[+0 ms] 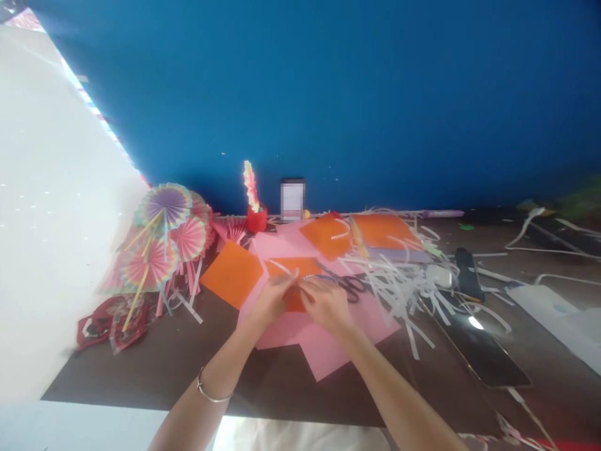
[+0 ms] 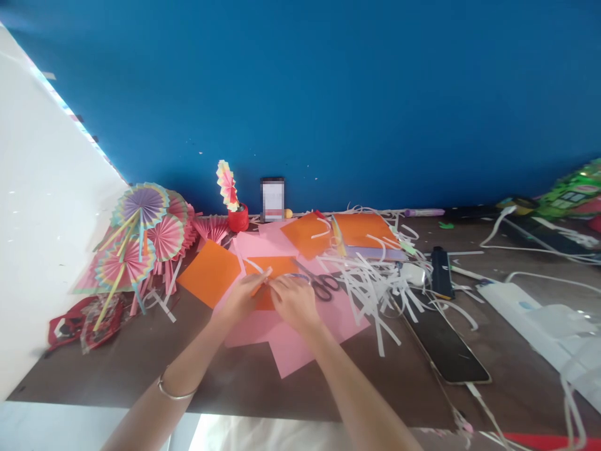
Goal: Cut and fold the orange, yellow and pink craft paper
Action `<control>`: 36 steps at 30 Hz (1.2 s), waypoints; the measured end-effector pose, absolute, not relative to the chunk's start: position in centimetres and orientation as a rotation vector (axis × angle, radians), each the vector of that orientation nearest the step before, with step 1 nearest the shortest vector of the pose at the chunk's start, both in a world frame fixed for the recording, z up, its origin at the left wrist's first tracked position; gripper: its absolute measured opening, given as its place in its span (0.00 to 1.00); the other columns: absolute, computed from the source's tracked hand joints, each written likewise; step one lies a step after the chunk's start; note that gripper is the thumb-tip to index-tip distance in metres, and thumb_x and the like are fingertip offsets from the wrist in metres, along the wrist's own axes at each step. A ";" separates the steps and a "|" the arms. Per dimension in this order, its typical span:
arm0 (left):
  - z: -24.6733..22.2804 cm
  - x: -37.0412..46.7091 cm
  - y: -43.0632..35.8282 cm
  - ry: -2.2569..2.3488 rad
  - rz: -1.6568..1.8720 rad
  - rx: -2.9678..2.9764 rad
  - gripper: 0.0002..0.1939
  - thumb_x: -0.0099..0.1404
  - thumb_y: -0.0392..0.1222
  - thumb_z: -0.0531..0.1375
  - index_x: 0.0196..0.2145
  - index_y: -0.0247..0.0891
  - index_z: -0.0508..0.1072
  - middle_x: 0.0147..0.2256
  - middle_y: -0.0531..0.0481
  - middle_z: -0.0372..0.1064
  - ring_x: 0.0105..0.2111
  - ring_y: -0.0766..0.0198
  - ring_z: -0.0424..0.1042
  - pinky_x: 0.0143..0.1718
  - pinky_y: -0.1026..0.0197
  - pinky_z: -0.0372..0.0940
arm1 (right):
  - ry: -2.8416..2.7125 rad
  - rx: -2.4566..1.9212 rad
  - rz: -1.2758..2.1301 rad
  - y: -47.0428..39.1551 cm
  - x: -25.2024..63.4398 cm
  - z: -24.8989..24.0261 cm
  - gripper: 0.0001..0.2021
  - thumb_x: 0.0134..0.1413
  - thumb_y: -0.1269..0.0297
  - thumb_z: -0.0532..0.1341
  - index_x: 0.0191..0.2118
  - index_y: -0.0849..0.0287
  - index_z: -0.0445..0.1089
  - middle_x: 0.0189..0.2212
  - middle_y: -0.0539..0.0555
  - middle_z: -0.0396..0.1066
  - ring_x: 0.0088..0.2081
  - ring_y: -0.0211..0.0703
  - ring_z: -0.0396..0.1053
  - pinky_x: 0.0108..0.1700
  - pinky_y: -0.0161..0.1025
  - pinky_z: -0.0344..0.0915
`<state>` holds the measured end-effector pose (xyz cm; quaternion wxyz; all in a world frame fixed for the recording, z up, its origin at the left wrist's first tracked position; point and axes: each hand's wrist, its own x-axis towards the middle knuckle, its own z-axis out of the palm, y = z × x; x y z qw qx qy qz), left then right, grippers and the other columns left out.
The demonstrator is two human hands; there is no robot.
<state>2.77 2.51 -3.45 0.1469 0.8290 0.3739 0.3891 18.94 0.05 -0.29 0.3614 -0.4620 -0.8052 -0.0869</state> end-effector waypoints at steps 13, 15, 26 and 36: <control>-2.5 3.0 2.3 1.106 0.997 2.146 0.21 0.62 0.30 0.52 0.51 0.42 0.68 0.36 0.49 0.75 0.32 0.64 0.74 0.34 0.64 0.67 | -2.121 -1.238 -0.192 0.4 19.2 -0.8 0.11 0.53 0.76 0.53 0.30 0.57 0.71 0.30 0.51 0.75 0.33 0.38 0.69 0.37 0.34 0.57; -2.4 2.9 2.3 1.137 0.962 2.149 0.21 0.62 0.30 0.52 0.51 0.42 0.68 0.37 0.49 0.75 0.31 0.65 0.73 0.34 0.64 0.67 | -2.122 -1.252 -0.188 0.3 19.2 -0.8 0.11 0.53 0.76 0.53 0.31 0.57 0.71 0.30 0.51 0.75 0.34 0.38 0.69 0.37 0.34 0.57; -2.0 2.7 2.2 1.251 0.863 2.176 0.23 0.59 0.31 0.54 0.51 0.43 0.69 0.32 0.51 0.74 0.28 0.66 0.69 0.34 0.64 0.66 | -2.123 -1.276 -0.215 0.3 19.3 -0.7 0.12 0.54 0.76 0.53 0.32 0.57 0.72 0.30 0.52 0.74 0.34 0.37 0.69 0.37 0.34 0.57; -1.8 3.0 2.2 1.214 0.929 1.713 0.25 0.55 0.33 0.59 0.52 0.39 0.67 0.28 0.52 0.74 0.28 0.66 0.72 0.36 0.62 0.68 | -2.050 -1.249 -0.267 0.1 19.2 -0.3 0.10 0.56 0.71 0.55 0.33 0.56 0.73 0.30 0.51 0.74 0.30 0.37 0.69 0.34 0.34 0.58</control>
